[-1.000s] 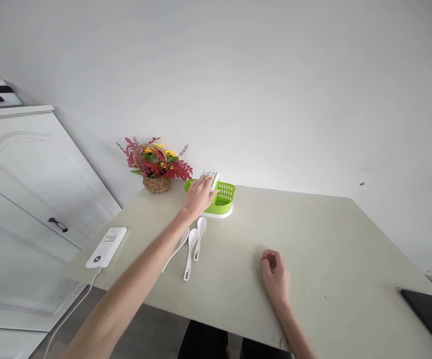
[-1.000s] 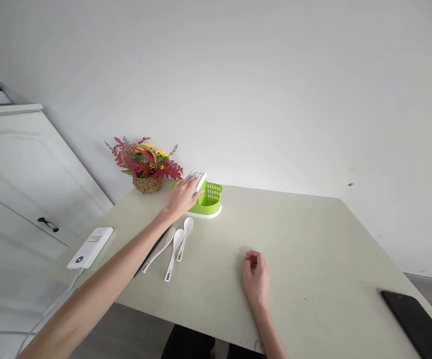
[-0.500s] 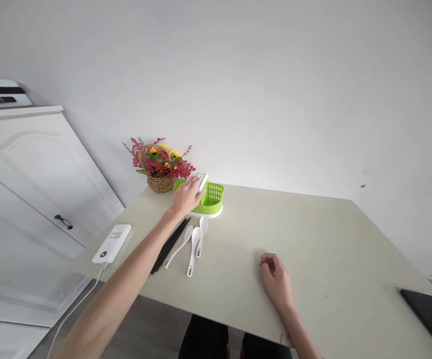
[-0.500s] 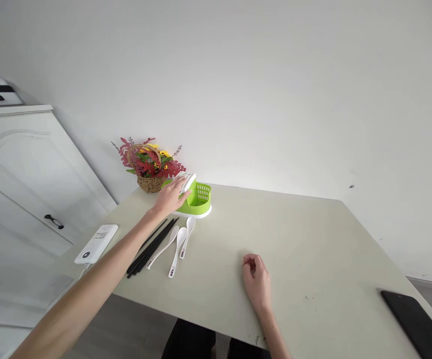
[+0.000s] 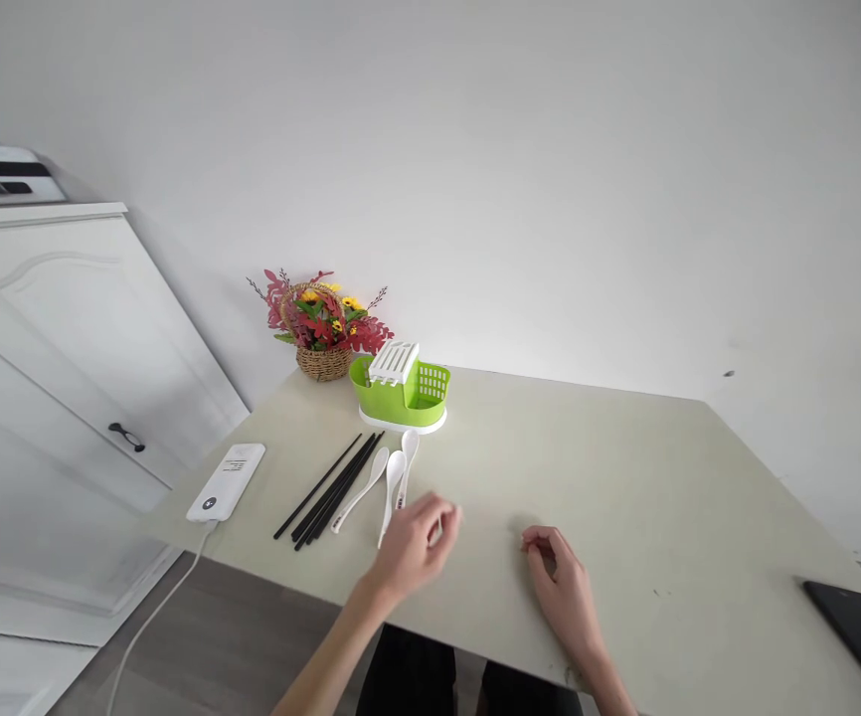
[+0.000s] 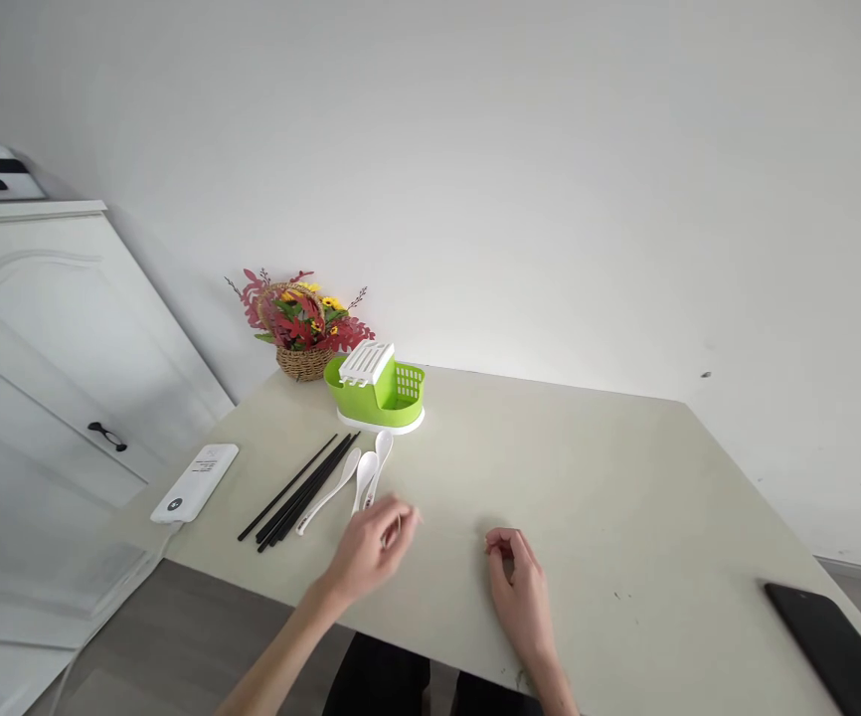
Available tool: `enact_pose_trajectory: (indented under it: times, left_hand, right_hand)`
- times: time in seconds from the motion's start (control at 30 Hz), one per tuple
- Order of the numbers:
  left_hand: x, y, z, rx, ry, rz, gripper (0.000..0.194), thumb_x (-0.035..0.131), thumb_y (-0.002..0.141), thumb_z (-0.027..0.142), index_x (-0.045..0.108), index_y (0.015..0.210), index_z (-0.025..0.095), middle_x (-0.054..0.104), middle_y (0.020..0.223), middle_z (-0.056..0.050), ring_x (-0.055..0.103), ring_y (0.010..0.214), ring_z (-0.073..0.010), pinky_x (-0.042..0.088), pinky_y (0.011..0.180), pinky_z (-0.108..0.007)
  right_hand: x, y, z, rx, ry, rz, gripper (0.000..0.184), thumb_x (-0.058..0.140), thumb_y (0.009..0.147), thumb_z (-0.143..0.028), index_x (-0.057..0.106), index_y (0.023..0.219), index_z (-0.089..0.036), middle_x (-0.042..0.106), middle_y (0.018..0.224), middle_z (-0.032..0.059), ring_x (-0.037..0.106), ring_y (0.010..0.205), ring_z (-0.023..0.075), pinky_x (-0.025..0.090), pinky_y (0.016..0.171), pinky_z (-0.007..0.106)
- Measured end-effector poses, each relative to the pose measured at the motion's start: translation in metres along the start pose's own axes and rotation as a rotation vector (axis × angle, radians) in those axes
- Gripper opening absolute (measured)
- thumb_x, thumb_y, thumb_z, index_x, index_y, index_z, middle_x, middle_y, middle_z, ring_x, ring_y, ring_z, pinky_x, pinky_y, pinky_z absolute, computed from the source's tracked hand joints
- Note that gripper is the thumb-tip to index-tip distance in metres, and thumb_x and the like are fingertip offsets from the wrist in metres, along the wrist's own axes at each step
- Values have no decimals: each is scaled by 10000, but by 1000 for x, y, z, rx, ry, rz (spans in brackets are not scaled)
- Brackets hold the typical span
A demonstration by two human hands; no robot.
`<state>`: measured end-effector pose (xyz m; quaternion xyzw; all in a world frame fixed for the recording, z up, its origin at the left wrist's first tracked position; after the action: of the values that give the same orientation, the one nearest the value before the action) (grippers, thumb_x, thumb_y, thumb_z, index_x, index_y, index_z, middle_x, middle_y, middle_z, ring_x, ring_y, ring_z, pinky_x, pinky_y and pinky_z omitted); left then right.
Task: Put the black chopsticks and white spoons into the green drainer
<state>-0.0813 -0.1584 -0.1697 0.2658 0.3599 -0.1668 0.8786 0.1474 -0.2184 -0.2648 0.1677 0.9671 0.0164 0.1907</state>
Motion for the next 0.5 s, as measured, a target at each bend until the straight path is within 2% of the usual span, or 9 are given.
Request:
enact_pose_trajectory:
  times: [0.07, 0.17, 0.37, 0.5]
  left_hand:
    - [26, -21, -1, -18, -104, -171, 399, 468, 1045, 391, 640, 722, 231, 657, 641, -10, 556, 521, -142, 409, 517, -276]
    - [43, -38, -7, -80, -239, -281, 494, 507, 1027, 451, 598, 608, 205, 630, 566, -6, 531, 484, -128, 360, 498, -261]
    - [39, -47, -19, -261, -426, -262, 549, 497, 1025, 529, 593, 614, 178, 443, 505, 29, 395, 469, -95, 275, 487, -237]
    - [38, -48, -20, -300, -445, -246, 562, 503, 1021, 547, 598, 616, 168, 436, 511, 26, 391, 480, -91, 265, 493, -236]
  right_hand:
    - [-1, -6, 0, -2, -12, -5, 212, 522, 918, -414, 645, 977, -251, 723, 988, 68, 683, 945, 245, 519, 819, 355]
    - [-2, -12, 1, -2, -30, -11, 216, 514, 932, -415, 644, 990, -253, 725, 1004, 68, 680, 956, 244, 513, 814, 345]
    - [-1, -16, 3, 17, -43, -13, 236, 508, 946, -435, 637, 1011, -248, 725, 1018, 78, 679, 964, 246, 511, 802, 335]
    - [-1, -16, 3, 33, -60, -20, 218, 492, 949, -423, 623, 1003, -258, 718, 1009, 56, 671, 945, 226, 502, 820, 324]
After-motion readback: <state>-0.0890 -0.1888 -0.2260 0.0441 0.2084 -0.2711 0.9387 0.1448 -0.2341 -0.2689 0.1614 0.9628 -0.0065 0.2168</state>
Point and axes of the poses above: each hand's wrist, its own y-axis towards the middle knuckle, its own x-axis out of the palm, z = x × y, the point moved 5 cm from there along y, towards the middle knuckle
